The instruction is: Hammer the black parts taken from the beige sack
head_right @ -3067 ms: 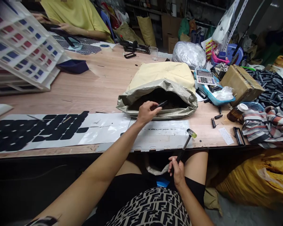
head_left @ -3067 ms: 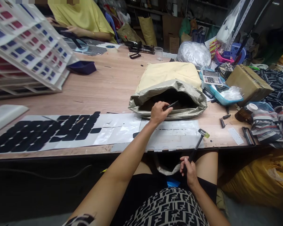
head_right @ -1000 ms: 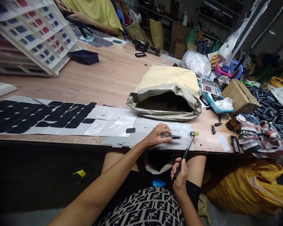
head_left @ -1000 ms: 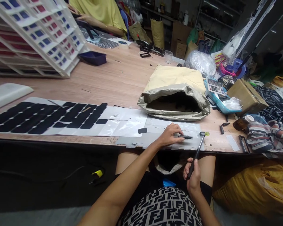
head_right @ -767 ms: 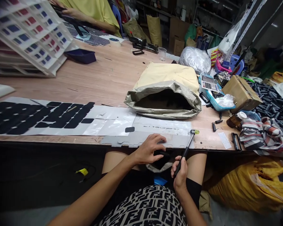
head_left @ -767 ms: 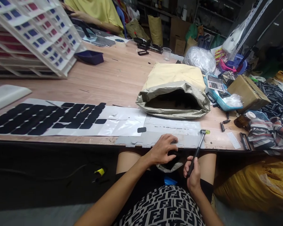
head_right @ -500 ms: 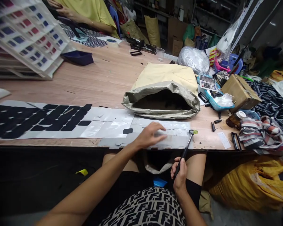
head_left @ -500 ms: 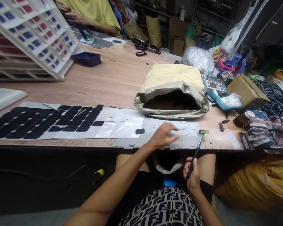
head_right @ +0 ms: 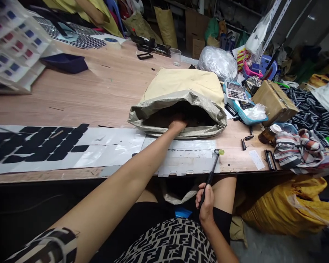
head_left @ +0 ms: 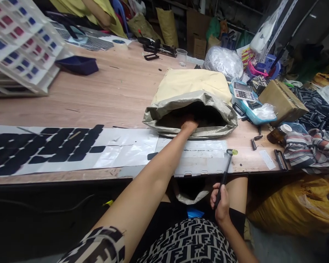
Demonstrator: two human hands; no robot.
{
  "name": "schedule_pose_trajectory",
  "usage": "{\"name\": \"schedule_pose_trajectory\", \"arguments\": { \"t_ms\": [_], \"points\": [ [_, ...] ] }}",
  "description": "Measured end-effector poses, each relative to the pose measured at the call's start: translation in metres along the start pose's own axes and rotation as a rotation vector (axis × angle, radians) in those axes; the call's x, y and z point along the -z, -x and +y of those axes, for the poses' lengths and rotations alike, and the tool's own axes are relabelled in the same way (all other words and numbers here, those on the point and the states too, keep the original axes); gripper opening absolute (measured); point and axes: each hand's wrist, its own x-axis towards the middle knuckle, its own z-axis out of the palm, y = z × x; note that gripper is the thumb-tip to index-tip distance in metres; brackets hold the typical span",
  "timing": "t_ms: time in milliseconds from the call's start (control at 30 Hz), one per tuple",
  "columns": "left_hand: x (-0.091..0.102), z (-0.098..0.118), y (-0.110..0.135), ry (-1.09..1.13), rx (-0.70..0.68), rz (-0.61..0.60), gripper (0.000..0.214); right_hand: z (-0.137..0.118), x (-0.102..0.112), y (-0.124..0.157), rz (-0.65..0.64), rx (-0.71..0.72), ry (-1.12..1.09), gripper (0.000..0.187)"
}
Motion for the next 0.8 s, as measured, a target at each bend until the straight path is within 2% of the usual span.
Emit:
{"name": "schedule_pose_trajectory", "arguments": {
  "t_ms": [100,167,233,300,367,433,633,800],
  "points": [
    [0.015,-0.004,0.023,0.074,-0.091,0.095,0.038,0.002,0.001,0.0,-0.003,0.002,0.002,0.051],
    [0.026,-0.009,0.049,0.115,-0.29,0.127,0.033,0.003,0.001,-0.001,-0.001,0.008,0.011,0.049],
    [0.031,-0.019,0.078,0.151,-0.542,0.056,0.027,0.003,0.001,-0.002,-0.002,0.015,0.023,0.049],
    [0.028,-0.03,0.104,0.146,-0.703,-0.092,0.021,0.002,0.002,-0.003,-0.005,0.021,0.034,0.05],
    [0.019,-0.04,0.122,0.097,-0.737,-0.192,0.019,-0.001,0.003,-0.002,0.002,0.029,0.053,0.05],
    [0.011,-0.047,0.13,0.047,-0.708,-0.224,0.019,-0.005,0.004,0.0,0.009,0.036,0.087,0.05],
    [0.005,-0.05,0.127,0.036,-0.68,-0.244,0.019,-0.024,-0.006,0.015,-0.023,0.027,0.232,0.055],
    [0.005,-0.05,0.127,0.037,-0.693,-0.241,0.02,-0.035,-0.018,0.019,-0.132,0.012,0.283,0.056]
  ]
}}
